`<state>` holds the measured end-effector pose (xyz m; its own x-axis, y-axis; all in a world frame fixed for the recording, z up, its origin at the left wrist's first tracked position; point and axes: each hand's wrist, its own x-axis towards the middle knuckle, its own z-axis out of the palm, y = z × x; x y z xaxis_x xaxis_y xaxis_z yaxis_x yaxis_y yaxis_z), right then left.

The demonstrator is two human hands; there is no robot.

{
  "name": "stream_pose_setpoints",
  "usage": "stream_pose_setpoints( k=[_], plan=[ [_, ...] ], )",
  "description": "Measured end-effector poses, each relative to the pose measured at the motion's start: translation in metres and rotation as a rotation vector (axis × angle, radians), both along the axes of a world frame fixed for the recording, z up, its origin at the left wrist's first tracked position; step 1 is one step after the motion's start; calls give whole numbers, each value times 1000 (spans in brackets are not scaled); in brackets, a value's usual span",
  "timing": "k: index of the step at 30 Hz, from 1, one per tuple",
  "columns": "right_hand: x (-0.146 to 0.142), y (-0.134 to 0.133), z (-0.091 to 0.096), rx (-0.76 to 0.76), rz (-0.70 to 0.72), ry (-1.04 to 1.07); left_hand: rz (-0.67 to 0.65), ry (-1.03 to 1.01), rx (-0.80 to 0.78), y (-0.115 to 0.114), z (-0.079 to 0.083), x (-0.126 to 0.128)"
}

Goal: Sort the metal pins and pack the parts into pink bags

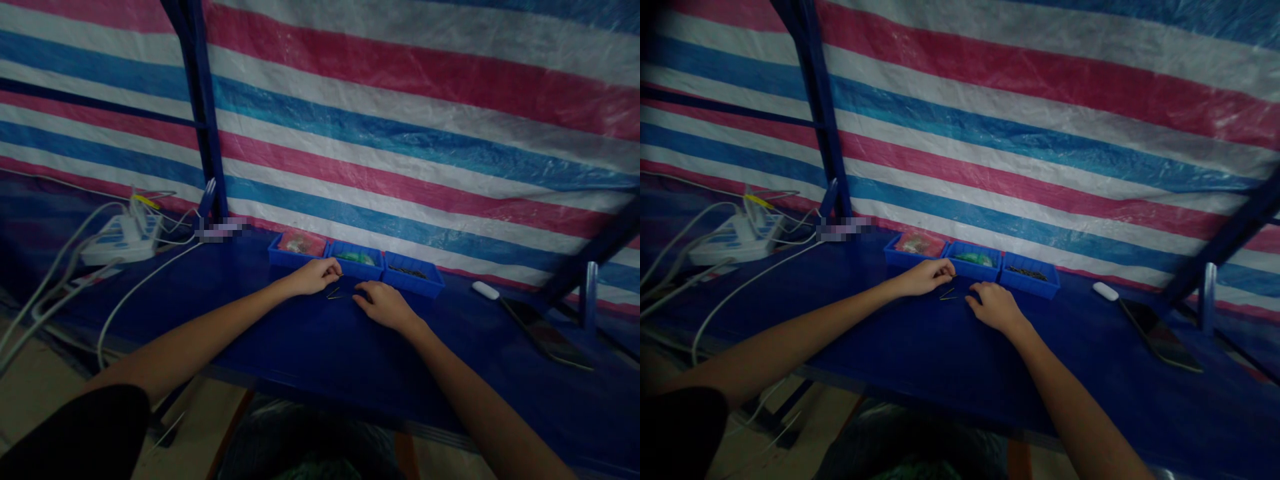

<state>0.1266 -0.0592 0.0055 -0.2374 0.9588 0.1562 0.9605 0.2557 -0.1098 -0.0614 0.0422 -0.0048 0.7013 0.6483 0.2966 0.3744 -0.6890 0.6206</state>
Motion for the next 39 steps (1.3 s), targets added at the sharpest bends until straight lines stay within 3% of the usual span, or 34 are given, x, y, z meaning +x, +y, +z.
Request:
stream_pose_setpoints(
  k=[6, 10, 29, 39],
  plan=[
    [-2, -1, 2, 11, 3, 46, -41, -350, -437, -13, 4, 14],
    [-7, -3, 1, 56, -7, 88, -31, -437, -557, -16, 4, 15],
    [-10, -3, -1, 207, -41, 109, -18, -397, -396, -21, 2, 21],
    [-12, -3, -2, 244, -81, -4, -37, -402, -338, -27, 0, 23]
  ],
)
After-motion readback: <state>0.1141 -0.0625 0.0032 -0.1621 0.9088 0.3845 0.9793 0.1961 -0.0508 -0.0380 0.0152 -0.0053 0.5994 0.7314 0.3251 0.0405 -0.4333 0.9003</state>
